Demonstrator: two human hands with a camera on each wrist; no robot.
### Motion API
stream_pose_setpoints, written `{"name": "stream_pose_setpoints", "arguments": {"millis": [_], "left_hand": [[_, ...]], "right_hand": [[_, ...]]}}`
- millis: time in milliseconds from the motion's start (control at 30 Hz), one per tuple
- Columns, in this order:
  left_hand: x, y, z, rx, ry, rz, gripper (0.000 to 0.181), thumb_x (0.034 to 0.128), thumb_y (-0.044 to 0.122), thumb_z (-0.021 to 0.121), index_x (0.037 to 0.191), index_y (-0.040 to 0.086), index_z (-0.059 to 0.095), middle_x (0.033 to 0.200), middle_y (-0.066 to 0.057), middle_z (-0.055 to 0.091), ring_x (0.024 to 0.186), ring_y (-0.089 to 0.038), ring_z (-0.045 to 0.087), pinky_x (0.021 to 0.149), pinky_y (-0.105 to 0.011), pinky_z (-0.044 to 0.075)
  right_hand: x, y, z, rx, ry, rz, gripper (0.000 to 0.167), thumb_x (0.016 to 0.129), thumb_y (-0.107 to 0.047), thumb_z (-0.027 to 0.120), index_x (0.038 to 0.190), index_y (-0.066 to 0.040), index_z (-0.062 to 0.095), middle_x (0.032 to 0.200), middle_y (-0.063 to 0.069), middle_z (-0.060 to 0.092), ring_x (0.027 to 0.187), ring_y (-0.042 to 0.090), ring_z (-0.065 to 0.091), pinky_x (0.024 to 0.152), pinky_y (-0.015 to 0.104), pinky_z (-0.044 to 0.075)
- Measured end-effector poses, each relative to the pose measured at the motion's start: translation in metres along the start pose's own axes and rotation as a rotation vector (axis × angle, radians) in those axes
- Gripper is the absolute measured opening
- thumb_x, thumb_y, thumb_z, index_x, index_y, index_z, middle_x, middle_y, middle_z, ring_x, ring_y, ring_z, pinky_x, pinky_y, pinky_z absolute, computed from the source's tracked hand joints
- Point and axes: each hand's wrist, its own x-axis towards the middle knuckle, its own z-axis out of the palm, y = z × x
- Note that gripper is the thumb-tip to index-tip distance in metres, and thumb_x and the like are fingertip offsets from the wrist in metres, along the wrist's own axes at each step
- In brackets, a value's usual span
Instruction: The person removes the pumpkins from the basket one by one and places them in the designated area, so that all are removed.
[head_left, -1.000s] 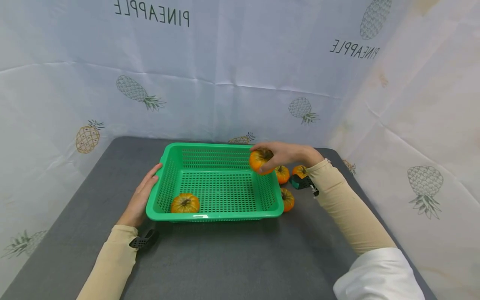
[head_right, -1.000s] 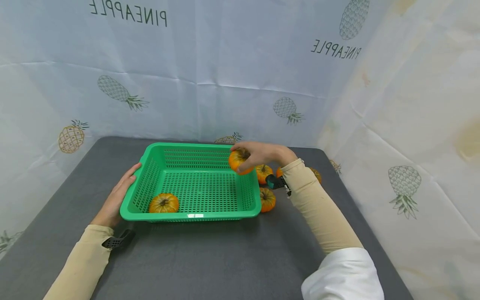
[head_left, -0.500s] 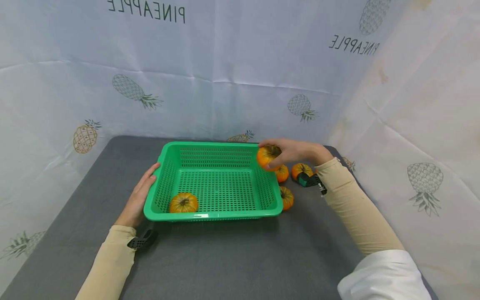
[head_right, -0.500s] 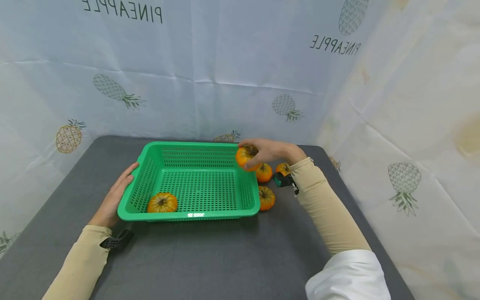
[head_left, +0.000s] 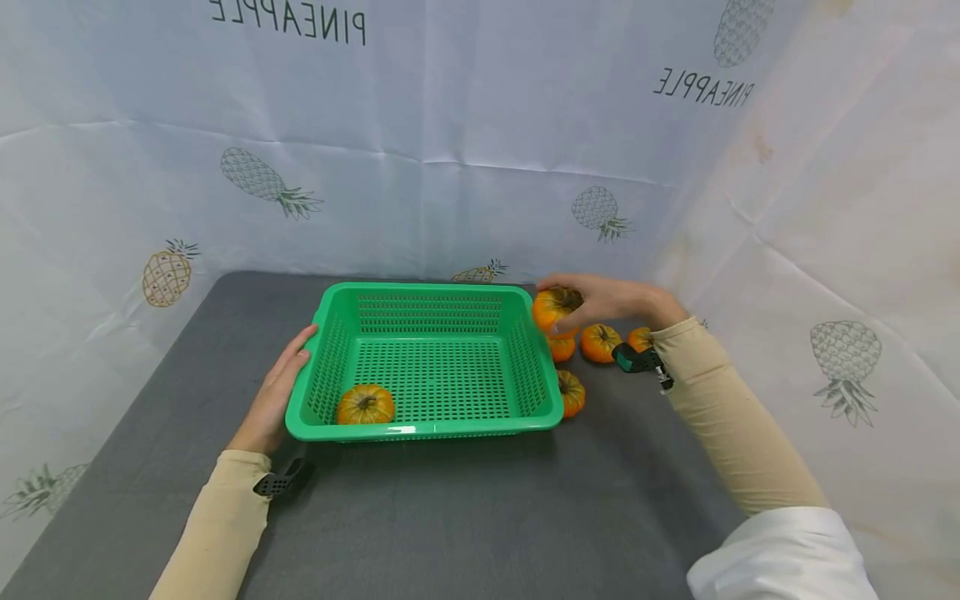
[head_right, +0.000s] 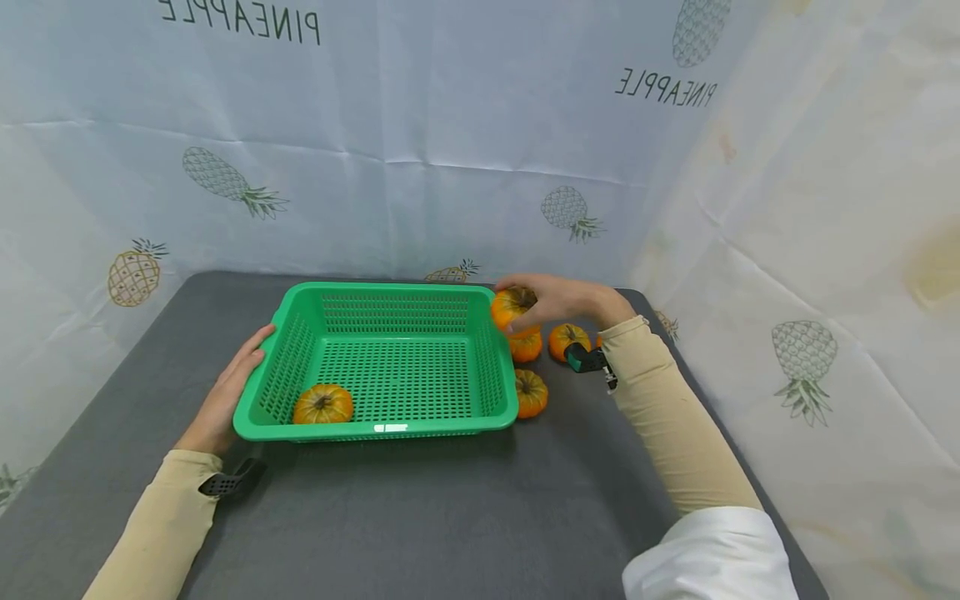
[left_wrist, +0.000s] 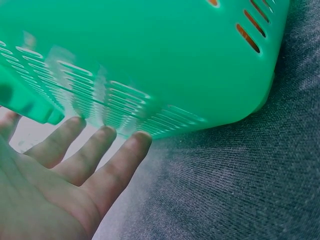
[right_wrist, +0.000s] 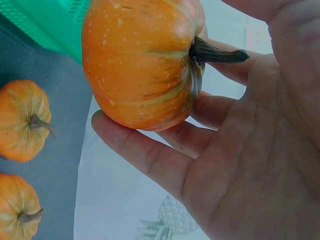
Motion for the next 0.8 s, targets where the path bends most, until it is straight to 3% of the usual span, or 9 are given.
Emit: {"name": "stream_pose_setpoints", "arguments": {"millis": [233,367,800], "left_hand": [[0.000,-0.001,0.001,-0.020,-0.010,0.010,0.059,0.1091,0.053,0.030,0.163,0.040,0.011,0.171,-0.010,0.008,0.134,-0.012,0.037,0.089,-0.016,0.047],[0.000,-0.002,0.001,-0.034,-0.018,0.017,0.059,0.1092,0.053,0.030,0.163,0.039,0.011,0.171,-0.011,0.008,0.134,-0.011,0.037,0.089,-0.016,0.048],[0.000,-0.001,0.001,-0.028,-0.017,0.016,0.059,0.1091,0.053,0.030,0.163,0.040,0.011,0.170,-0.012,0.008,0.126,-0.005,0.042,0.087,-0.017,0.048]], "right_hand": [[-0.008,0.006,-0.002,0.017,0.008,0.056,0.078,0.093,-0.038,0.074,0.158,-0.024,0.034,0.165,0.007,0.029,0.150,0.032,0.031,0.116,0.058,0.034],[-0.012,0.009,-0.002,0.036,0.017,0.089,0.078,0.092,-0.040,0.076,0.157,-0.027,0.035,0.164,0.005,0.030,0.149,0.031,0.032,0.116,0.057,0.034],[-0.020,0.021,0.001,0.012,0.011,0.074,0.076,0.094,-0.034,0.074,0.157,-0.018,0.035,0.164,0.013,0.029,0.149,0.038,0.032,0.114,0.060,0.035]]}}
